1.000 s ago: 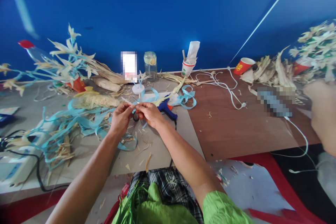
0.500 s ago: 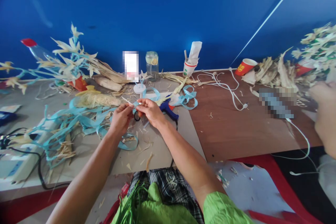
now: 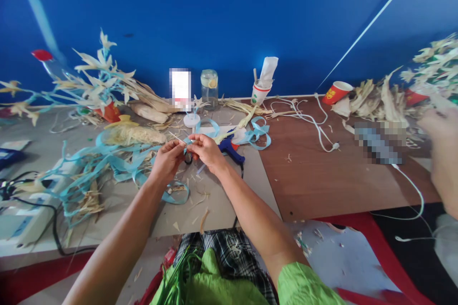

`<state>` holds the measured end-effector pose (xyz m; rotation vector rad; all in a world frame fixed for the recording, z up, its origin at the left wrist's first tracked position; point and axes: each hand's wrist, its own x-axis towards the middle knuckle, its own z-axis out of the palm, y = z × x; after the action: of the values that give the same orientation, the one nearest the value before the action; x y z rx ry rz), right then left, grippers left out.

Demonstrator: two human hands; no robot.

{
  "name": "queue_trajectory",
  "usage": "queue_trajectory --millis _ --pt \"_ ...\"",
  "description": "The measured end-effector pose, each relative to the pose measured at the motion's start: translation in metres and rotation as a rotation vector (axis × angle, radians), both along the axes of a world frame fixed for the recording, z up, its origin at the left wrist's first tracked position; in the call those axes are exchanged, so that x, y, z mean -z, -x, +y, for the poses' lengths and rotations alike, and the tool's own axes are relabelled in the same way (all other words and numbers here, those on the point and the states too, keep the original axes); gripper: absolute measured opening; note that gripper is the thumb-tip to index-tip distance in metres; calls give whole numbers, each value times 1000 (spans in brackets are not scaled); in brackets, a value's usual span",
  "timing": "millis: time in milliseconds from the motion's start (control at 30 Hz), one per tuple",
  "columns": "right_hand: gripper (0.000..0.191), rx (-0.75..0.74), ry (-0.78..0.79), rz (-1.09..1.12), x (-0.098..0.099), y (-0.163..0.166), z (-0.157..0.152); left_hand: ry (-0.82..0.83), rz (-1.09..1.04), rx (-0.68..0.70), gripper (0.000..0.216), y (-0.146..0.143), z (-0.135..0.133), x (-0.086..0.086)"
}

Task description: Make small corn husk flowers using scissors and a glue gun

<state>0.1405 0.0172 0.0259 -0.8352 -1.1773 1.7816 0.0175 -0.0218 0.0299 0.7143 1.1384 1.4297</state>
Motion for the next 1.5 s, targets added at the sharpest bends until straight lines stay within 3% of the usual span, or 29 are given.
queue_trajectory --millis 367,533,733,1033,1200,1500 --pt "37 33 -7 -45 3 0 2 -57 130 49 24 2 3 9" --pt "35 16 -1 -36 0 -1 1 -12 74 -27 26 2 3 5" --pt "34 -71 137 74 -5 -5 1 9 -51 -120 27 3 1 -2" --pt "20 -172 255 214 -2 -9 5 70 -80 -65 30 2 0 -2" --pt "10 -128 239 229 -4 -8 4 78 -71 -47 32 0 -1 -3" --pt "16 -35 201 282 -4 -6 6 38 22 10 33 -1 1 3"
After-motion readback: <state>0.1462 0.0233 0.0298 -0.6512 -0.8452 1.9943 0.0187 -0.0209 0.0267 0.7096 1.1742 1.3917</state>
